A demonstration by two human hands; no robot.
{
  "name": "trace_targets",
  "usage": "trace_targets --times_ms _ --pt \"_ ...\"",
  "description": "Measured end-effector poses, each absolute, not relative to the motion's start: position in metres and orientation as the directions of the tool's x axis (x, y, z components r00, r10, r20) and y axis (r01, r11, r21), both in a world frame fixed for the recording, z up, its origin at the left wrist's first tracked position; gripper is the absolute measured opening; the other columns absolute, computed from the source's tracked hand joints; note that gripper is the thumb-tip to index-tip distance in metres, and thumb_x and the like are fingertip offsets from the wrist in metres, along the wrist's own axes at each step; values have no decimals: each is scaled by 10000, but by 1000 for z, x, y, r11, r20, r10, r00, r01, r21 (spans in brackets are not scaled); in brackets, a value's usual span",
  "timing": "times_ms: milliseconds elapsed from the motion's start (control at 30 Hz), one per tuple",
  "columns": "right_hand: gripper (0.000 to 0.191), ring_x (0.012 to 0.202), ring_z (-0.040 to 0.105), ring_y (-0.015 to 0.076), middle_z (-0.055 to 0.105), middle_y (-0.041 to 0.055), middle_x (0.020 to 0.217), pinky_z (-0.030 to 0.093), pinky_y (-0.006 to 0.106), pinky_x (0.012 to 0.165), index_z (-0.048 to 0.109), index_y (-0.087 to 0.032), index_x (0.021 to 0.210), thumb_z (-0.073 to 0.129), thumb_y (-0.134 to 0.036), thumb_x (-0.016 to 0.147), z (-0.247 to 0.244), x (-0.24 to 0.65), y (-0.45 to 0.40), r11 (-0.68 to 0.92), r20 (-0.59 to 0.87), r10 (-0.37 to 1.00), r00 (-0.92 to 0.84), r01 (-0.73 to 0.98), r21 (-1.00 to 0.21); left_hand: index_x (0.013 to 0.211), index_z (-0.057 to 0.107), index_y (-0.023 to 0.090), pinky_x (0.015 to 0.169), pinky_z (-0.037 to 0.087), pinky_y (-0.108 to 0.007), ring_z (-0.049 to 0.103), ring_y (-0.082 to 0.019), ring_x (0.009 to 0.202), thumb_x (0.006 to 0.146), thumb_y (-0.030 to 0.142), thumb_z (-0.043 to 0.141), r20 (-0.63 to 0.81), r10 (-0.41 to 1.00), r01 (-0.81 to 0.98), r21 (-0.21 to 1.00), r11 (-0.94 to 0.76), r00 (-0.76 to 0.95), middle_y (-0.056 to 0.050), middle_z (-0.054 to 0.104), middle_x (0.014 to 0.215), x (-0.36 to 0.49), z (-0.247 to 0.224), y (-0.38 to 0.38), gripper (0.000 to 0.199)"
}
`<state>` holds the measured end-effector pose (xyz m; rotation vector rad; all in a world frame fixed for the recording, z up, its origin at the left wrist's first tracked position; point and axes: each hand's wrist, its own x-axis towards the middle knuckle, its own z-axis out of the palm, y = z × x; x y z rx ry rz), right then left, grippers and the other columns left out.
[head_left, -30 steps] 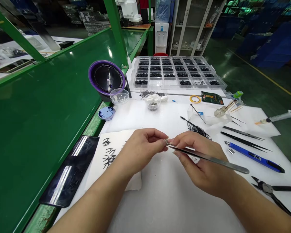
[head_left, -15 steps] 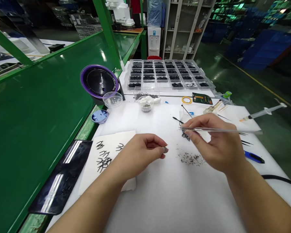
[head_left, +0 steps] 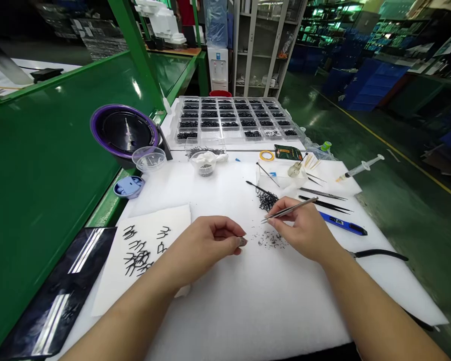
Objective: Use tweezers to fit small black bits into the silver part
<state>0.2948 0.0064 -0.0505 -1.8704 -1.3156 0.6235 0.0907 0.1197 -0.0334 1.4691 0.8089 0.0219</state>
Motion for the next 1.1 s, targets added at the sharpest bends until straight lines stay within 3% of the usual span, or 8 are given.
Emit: trace_targets --times_ms 700,1100 --pt "19 779 697 189 719 7 777 552 336 747 646 -218 817 631 -230 821 -49 301 8 -196 -16 959 282 624 -756 929 699 210 940 514 -428 691 -238 949 808 456 711 -470 516 459 874 158 716 -57 748 984 90 -38 122 275" --pt "45 707 680 172 698 -8 722 524 294 659 641 -218 812 648 -257 834 -49 301 5 -214 -35 952 303 581 -785 934 696 197 914 525 -395 697 -218 916 825 383 689 -494 520 464 863 200 697 -59 752 976 97 -37 119 216"
